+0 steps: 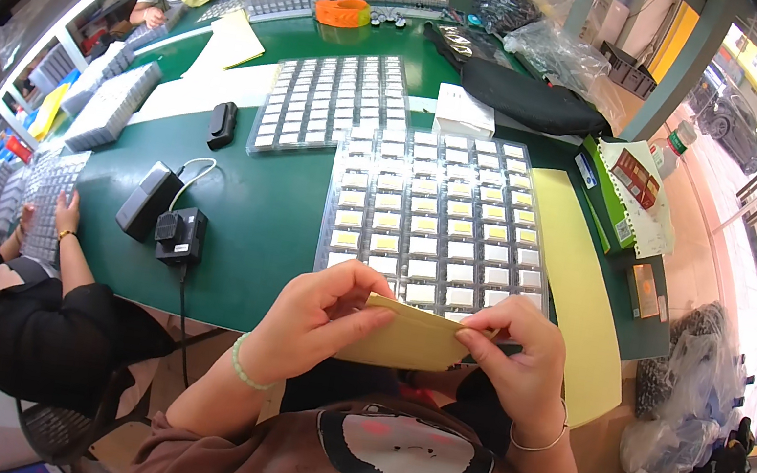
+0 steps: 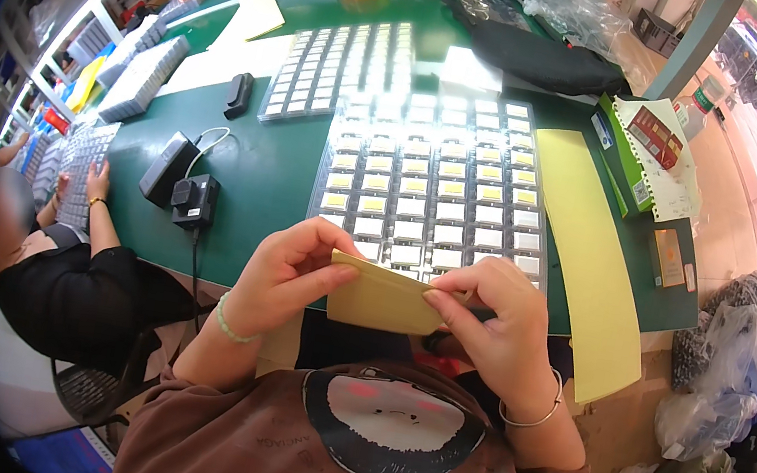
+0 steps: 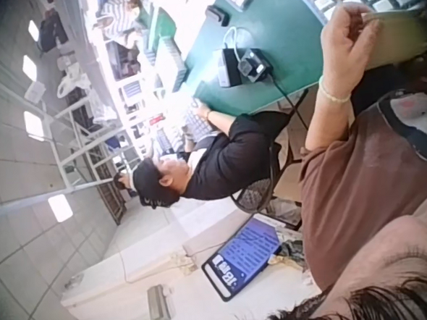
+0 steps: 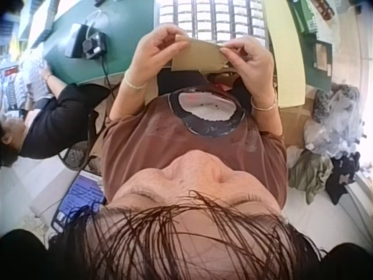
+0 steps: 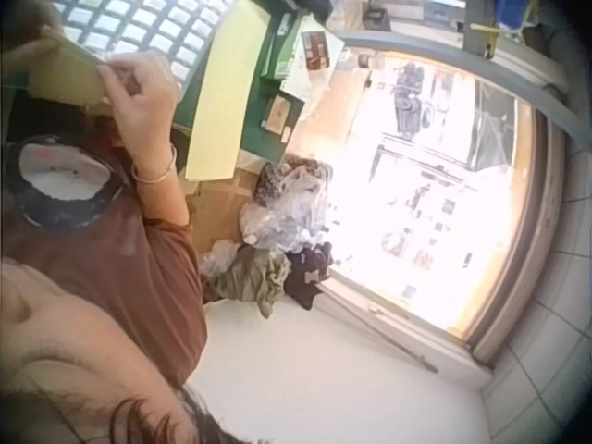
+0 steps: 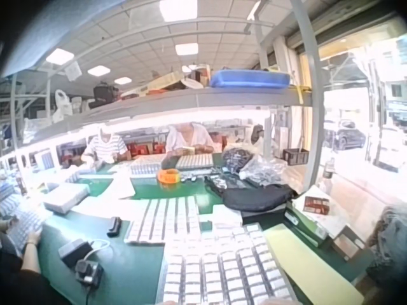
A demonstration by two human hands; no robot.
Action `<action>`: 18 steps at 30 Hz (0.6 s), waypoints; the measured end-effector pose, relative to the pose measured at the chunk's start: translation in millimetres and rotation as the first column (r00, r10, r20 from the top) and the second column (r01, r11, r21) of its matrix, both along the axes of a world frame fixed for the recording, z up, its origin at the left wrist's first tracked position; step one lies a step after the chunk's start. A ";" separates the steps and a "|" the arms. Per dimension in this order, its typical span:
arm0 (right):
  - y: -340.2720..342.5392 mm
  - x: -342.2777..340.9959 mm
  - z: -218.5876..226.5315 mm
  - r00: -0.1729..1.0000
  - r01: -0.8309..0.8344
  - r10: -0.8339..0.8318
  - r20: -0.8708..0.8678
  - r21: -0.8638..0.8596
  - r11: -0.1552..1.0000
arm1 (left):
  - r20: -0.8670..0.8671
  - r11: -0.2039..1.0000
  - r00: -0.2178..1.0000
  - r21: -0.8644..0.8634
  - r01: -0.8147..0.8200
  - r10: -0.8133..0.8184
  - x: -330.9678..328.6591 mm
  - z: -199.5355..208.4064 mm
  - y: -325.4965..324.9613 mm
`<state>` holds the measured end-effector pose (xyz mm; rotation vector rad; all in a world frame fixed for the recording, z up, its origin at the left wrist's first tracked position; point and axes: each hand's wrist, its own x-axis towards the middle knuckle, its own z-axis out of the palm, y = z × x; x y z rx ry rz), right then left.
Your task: The person sits at a green workbench and repeatedly places small white rectangular components into a yellow paper holder. They then transfer these components into a clear plastic tray with multiple compartments. The process is repetitive and involves handling small electronic parts by hand.
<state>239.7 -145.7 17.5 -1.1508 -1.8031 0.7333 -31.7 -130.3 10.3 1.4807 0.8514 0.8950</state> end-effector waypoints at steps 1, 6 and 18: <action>-5.1 -2.5 6.4 0.998 0.029 -0.038 -0.042 -0.210 0.977 | 0.018 1.000 1.000 -0.030 -0.005 0.006 0.5 -0.2 0.3; -1.6 -3.1 8.9 0.995 0.080 -0.062 0.076 -0.263 0.962 | 0.141 0.994 0.989 -0.105 -0.033 0.048 7.2 -7.4 6.1; 18.3 -52.0 -18.8 0.950 0.004 -0.141 0.280 0.438 0.899 | -0.020 0.997 0.999 -0.069 -0.047 0.045 23.0 -9.6 5.1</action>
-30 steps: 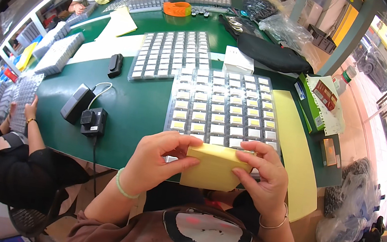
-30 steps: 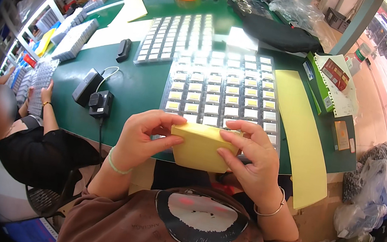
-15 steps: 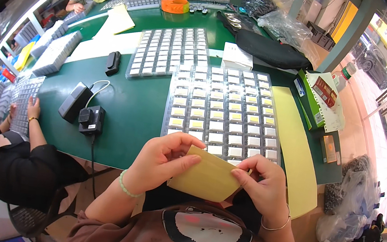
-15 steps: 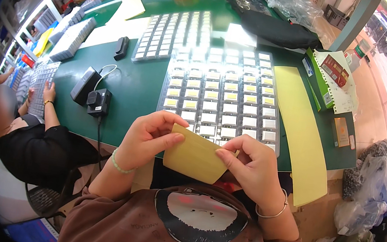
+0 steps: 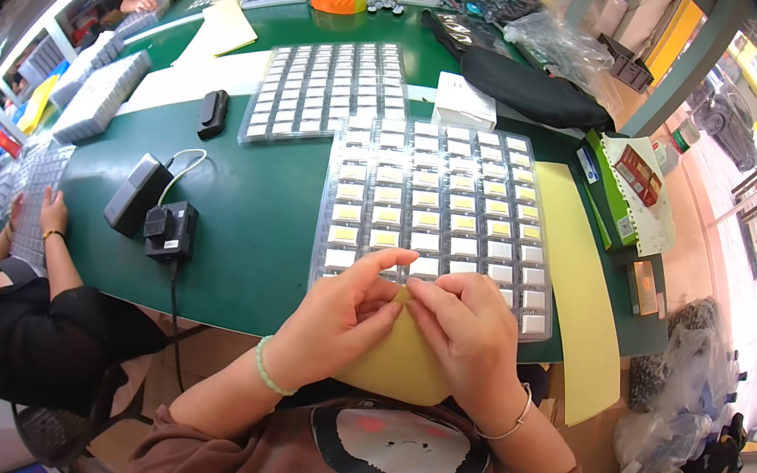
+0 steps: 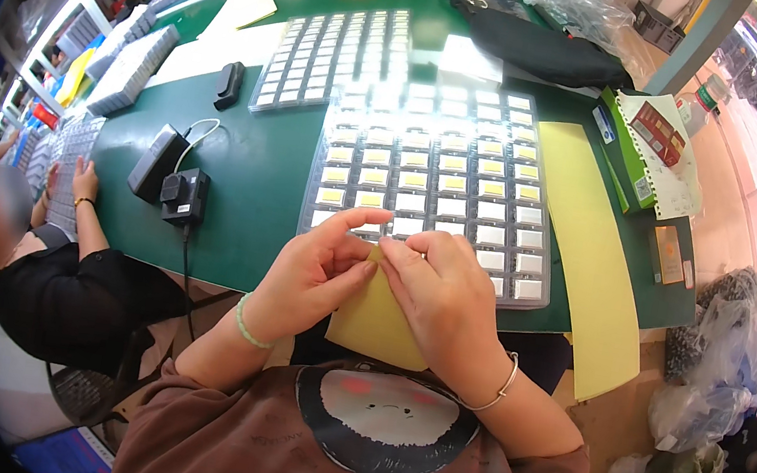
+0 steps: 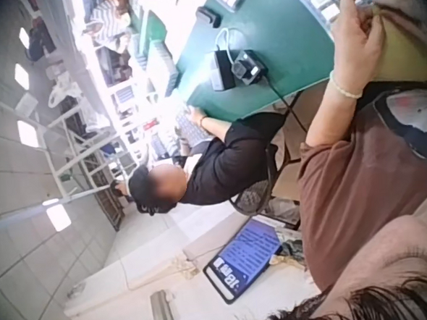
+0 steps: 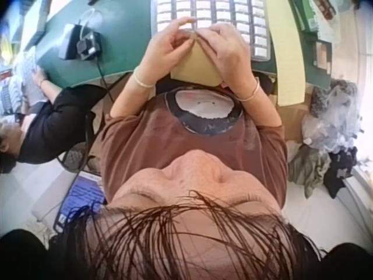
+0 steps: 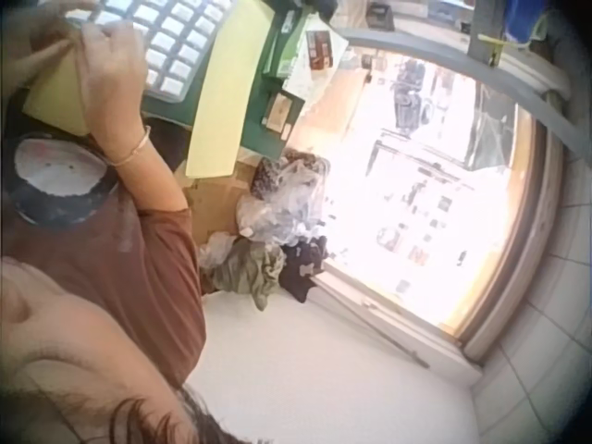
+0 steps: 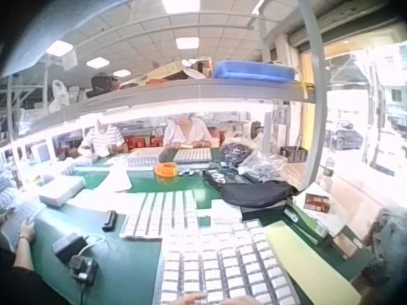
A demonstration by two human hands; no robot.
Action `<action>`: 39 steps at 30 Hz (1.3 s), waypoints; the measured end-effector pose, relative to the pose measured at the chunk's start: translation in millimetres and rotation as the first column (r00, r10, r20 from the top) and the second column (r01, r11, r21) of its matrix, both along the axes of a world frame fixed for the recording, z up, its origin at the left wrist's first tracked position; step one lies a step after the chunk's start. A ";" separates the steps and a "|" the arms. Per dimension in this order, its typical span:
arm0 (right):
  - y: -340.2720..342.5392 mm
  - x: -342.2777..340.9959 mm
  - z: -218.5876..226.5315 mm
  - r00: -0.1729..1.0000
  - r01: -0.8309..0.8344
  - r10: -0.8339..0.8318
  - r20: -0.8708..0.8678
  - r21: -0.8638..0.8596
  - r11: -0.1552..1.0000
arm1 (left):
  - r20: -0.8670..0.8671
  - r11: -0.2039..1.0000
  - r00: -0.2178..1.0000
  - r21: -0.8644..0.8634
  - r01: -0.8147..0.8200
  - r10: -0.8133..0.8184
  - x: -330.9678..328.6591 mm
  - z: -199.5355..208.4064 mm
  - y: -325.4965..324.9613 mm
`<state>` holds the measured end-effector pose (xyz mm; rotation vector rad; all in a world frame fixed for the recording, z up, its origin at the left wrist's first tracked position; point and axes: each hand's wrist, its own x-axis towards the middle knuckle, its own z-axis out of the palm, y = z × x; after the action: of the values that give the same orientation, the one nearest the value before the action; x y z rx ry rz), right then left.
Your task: The person sits at a green workbench and repeatedly places small white rectangular components into a yellow paper holder. They then transfer these components into a clear plastic tray with multiple compartments. The process is repetitive and involves handling small electronic parts by hand.
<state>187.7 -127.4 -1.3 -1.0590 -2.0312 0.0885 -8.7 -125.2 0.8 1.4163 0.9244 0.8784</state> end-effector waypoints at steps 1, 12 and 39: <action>-0.6 -0.8 -1.1 1.000 -0.004 0.004 0.001 0.004 1.000 | -0.009 1.000 1.000 0.004 -0.001 0.001 -0.6 0.7 -0.1; 0.5 -1.8 -5.9 0.998 -0.046 0.041 0.052 0.099 0.994 | -0.009 1.000 1.000 0.016 0.013 -0.013 -4.4 -0.7 2.1; 67.1 11.8 -1.2 0.920 -0.070 -0.151 -0.363 -0.530 0.845 | -0.397 0.888 0.912 0.450 0.096 0.102 -13.7 0.5 33.2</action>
<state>199.5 -60.3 -2.5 -1.2967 -1.6392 0.8286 -22.5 -92.0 1.3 2.0734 1.0724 0.8504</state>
